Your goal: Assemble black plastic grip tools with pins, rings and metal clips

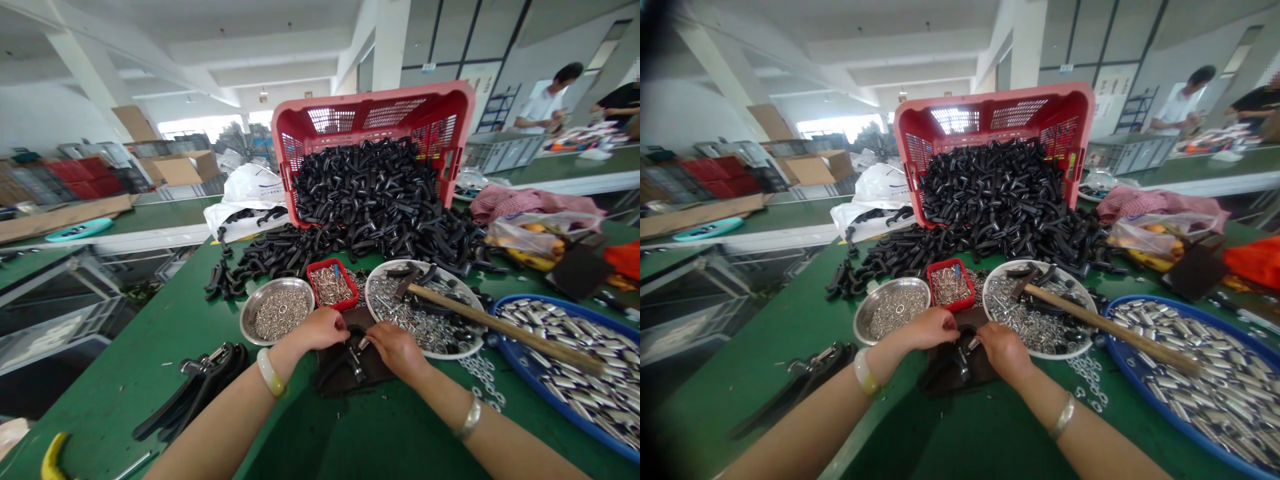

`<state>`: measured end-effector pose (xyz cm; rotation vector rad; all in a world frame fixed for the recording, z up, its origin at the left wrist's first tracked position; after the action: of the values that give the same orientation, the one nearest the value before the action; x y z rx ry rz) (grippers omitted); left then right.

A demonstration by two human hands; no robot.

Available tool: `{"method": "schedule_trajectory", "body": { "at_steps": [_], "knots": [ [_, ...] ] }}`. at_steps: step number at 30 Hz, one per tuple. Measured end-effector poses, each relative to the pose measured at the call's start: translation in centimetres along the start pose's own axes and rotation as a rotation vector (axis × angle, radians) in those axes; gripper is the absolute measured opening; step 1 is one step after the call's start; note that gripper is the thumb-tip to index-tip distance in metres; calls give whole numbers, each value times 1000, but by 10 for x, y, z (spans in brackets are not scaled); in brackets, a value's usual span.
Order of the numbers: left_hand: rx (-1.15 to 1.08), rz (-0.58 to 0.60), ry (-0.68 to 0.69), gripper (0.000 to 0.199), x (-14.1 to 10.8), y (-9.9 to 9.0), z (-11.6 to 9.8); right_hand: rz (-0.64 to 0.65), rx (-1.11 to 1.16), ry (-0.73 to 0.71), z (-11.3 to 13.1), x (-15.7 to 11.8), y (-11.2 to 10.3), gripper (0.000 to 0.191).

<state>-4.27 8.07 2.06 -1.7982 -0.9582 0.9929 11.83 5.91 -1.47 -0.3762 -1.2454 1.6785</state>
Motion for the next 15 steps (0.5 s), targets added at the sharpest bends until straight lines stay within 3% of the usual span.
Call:
{"method": "schedule_trajectory", "body": {
  "at_steps": [9, 15],
  "knots": [
    [-111, -154, -58, 25, -12, 10, 2, -25, 13, -11, -1, -3, 5, 26],
    [-113, -247, 13, 20, -18, 13, -4, -33, 21, -22, 1, -4, 3, 25]
  ]
}}
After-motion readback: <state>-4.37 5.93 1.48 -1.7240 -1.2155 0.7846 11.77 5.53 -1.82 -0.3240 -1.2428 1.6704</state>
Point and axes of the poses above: each hand's wrist, its own x-axis towards the middle knuckle, its own y-axis out of the palm, z = x × y, the point moved 4 cm from there along x, towards the middle knuckle, and after that the axes turned 6 degrees about x, right-handed, at the moved point
